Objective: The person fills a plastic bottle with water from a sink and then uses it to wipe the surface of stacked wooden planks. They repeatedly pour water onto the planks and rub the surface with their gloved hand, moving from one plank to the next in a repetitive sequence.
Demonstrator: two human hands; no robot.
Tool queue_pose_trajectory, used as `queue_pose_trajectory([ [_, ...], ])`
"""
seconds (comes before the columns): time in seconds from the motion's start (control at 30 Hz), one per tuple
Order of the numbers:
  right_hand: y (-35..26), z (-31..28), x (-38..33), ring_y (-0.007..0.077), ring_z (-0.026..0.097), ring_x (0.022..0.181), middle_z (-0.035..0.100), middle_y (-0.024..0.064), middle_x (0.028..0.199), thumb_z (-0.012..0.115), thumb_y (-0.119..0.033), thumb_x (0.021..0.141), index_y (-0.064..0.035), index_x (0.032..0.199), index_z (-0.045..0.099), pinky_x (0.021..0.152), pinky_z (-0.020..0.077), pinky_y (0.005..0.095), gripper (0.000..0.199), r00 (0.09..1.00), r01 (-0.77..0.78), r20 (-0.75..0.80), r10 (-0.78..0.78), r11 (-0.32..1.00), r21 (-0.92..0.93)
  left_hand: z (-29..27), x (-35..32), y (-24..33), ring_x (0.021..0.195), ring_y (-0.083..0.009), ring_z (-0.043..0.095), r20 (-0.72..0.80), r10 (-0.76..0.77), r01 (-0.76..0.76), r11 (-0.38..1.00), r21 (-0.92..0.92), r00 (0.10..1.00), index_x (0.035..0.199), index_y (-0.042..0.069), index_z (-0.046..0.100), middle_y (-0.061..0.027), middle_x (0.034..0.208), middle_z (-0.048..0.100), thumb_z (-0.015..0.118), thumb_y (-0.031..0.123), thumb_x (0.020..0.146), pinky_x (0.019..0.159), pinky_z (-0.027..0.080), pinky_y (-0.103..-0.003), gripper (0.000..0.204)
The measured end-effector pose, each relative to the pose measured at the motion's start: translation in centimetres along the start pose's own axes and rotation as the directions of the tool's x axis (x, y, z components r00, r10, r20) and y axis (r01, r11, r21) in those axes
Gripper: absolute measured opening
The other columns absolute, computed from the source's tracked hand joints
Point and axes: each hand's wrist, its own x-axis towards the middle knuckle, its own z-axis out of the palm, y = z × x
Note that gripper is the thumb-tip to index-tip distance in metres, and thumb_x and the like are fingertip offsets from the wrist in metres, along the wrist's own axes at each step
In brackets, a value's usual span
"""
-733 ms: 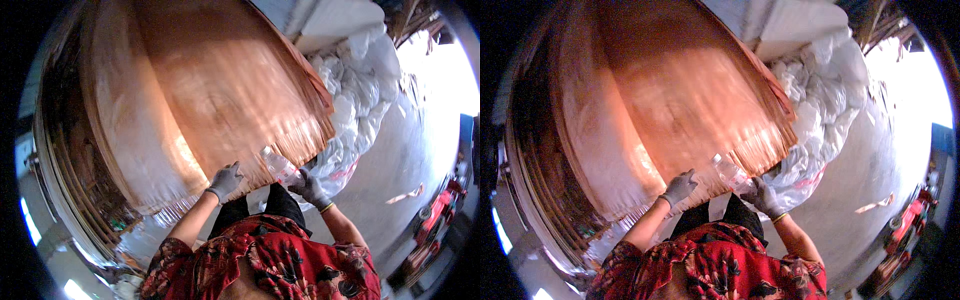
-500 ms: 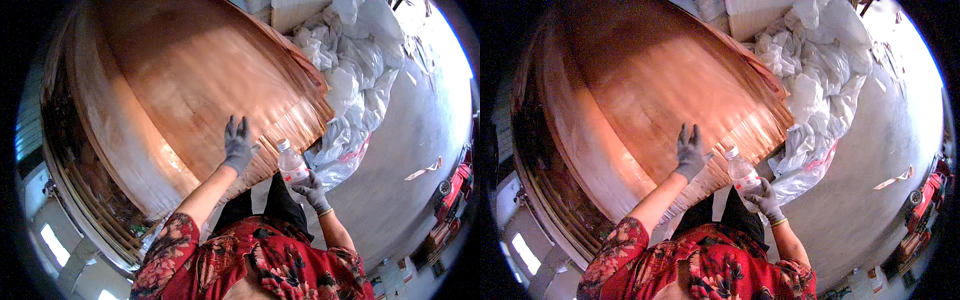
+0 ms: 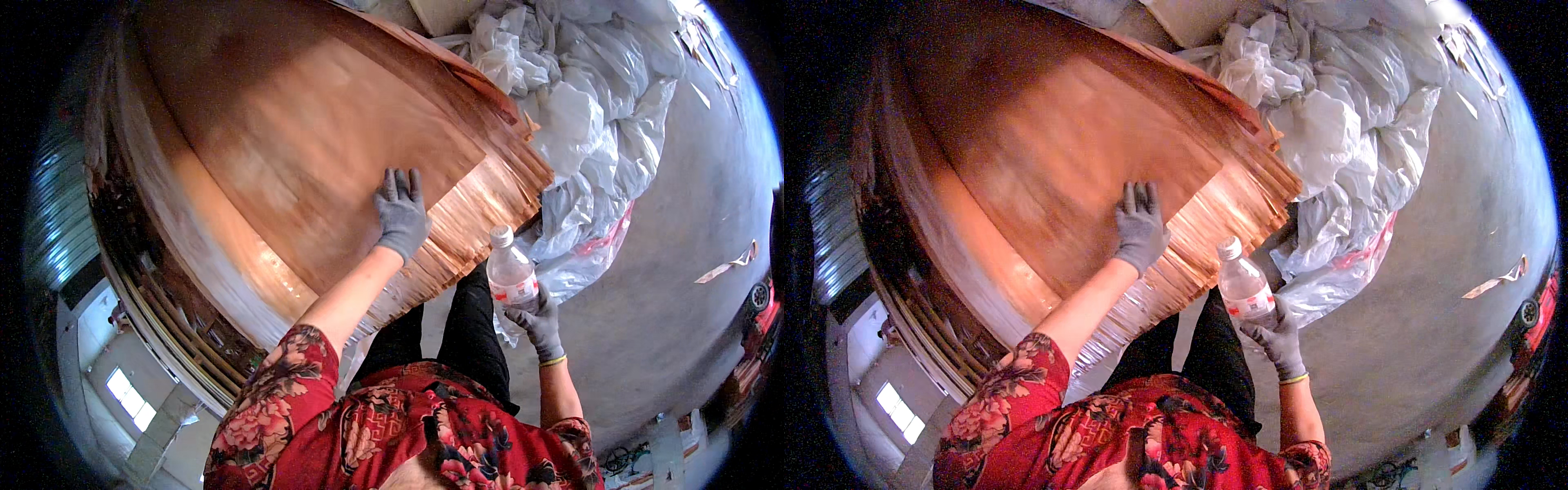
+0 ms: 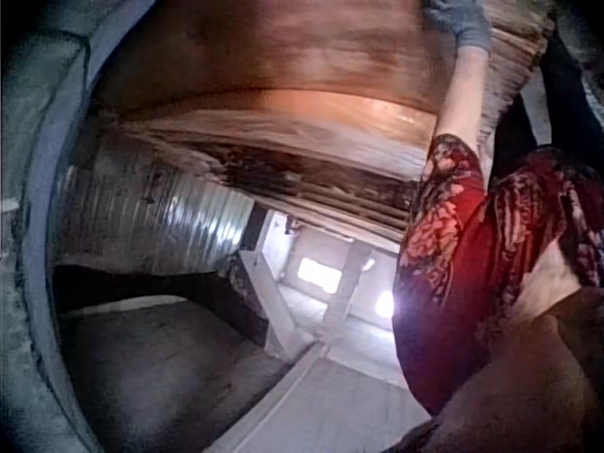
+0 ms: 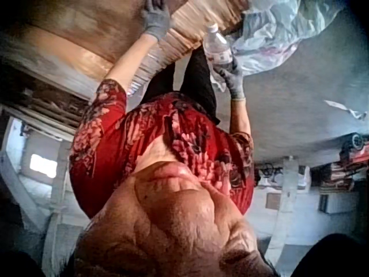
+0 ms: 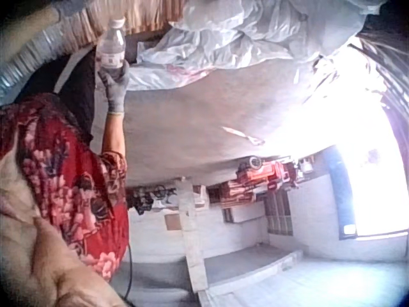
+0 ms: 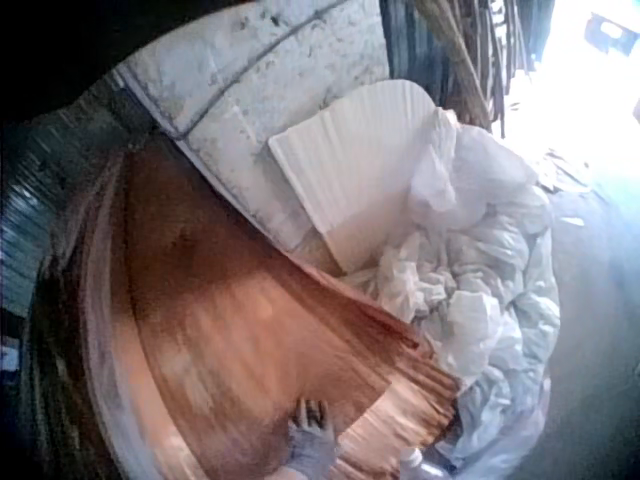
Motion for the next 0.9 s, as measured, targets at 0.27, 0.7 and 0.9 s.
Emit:
queue_pose_trajectory([
  [0.27, -1.0, 4.2, 0.1, 0.015, 0.055, 0.09, 0.057, 0.0056, 0.097, 0.076, -0.01, 0.064, -0.001, 0.103, 0.048, 0.079, 0.0455, 0.0283, 0.049, 0.99, 0.078, 0.126, -0.07, 0.995, -0.06, 1.7, -6.7, -5.1, 0.1, -0.0379, 0.05, -0.289, -0.135, -0.027, 0.869, -0.494, 0.948, 0.118, -0.007, 0.042, -0.026, 0.112, 0.05, 0.046, 0.019, 0.082, 0.085, 0.041, -0.042, 0.044],
  [0.7, -1.1, 15.7, -3.6, 0.0187, 0.058, 0.09, 0.058, 0.0094, 0.1, 0.069, 0.004, 0.066, 0.0015, 0.114, 0.043, 0.079, 0.0488, 0.0314, 0.054, 0.927, 0.141, 0.369, -0.067, 0.974, -0.178, -6.8, -21.3, -17.0, 0.045, -0.0293, 0.056, 0.056, -0.752, 0.248, 0.145, -0.958, 0.657, 0.055, -0.005, 0.054, -0.022, 0.052, 0.051, 0.055, 0.021, 0.072, 0.044, 0.04, -0.038, 0.031],
  [0.9, -1.7, 26.2, -3.3, 0.0159, 0.057, 0.087, 0.057, 0.0066, 0.094, 0.064, 0.003, 0.072, 0.0004, 0.112, 0.044, 0.076, 0.0508, 0.0284, 0.045, 0.901, 0.201, 0.421, -0.1, 0.958, -0.203, -7.1, -27.9, -20.6, 0.069, -0.0243, 0.06, 0.092, -0.741, 0.084, -0.049, -0.995, 0.665, 0.075, -0.007, 0.057, -0.0224, 0.072, 0.057, 0.053, 0.018, 0.077, 0.058, 0.044, -0.035, 0.026],
])
